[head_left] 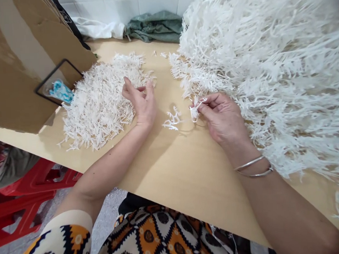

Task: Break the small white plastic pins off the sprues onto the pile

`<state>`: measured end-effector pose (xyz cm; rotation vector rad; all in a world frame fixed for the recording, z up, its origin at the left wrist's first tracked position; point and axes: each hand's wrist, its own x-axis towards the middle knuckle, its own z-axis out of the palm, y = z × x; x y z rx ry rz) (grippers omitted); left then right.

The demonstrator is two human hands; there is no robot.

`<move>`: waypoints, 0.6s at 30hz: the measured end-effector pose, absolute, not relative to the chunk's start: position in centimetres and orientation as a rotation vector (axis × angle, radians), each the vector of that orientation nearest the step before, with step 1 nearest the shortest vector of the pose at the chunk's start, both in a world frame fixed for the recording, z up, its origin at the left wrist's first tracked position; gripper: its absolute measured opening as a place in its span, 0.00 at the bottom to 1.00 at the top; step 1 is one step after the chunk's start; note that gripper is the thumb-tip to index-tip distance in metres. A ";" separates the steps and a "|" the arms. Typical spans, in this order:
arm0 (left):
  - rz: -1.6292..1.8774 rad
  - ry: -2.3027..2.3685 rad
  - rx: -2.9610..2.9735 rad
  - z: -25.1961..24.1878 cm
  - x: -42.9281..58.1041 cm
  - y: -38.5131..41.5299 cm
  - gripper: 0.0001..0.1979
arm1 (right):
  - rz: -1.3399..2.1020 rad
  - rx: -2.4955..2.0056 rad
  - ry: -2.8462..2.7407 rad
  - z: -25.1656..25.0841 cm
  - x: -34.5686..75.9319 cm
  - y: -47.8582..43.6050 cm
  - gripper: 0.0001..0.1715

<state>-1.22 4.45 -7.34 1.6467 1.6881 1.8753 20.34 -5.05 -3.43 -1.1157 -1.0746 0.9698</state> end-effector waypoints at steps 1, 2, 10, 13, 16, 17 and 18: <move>1.864 1.690 1.669 -6.9 -1.2 4.1 0.36 | 0.991 -1.114 -1.062 -3.4 20.3 -5.1 0.11; 1.860 1.704 1.693 -6.3 -1.1 3.7 0.36 | 1.007 -1.114 -1.051 -3.3 20.3 -5.1 0.11; 1.560 1.247 2.133 -0.9 0.5 -0.3 0.21 | 1.071 -1.099 -1.073 -3.3 20.5 -5.3 0.09; 1.227 0.950 2.250 -0.8 1.6 -1.4 0.20 | 1.050 -1.113 -1.109 -3.3 20.5 -5.3 0.10; 1.151 0.863 2.174 -1.3 2.5 -1.9 0.19 | 1.040 -1.124 -1.128 -3.2 20.3 -5.4 0.14; 1.161 0.855 2.126 -1.5 2.7 -1.9 0.19 | 1.048 -1.119 -1.137 -3.2 20.2 -5.5 0.15; 1.172 0.853 2.077 -1.6 2.7 -1.9 0.19 | 1.056 -1.111 -1.146 -3.2 20.0 -5.6 0.16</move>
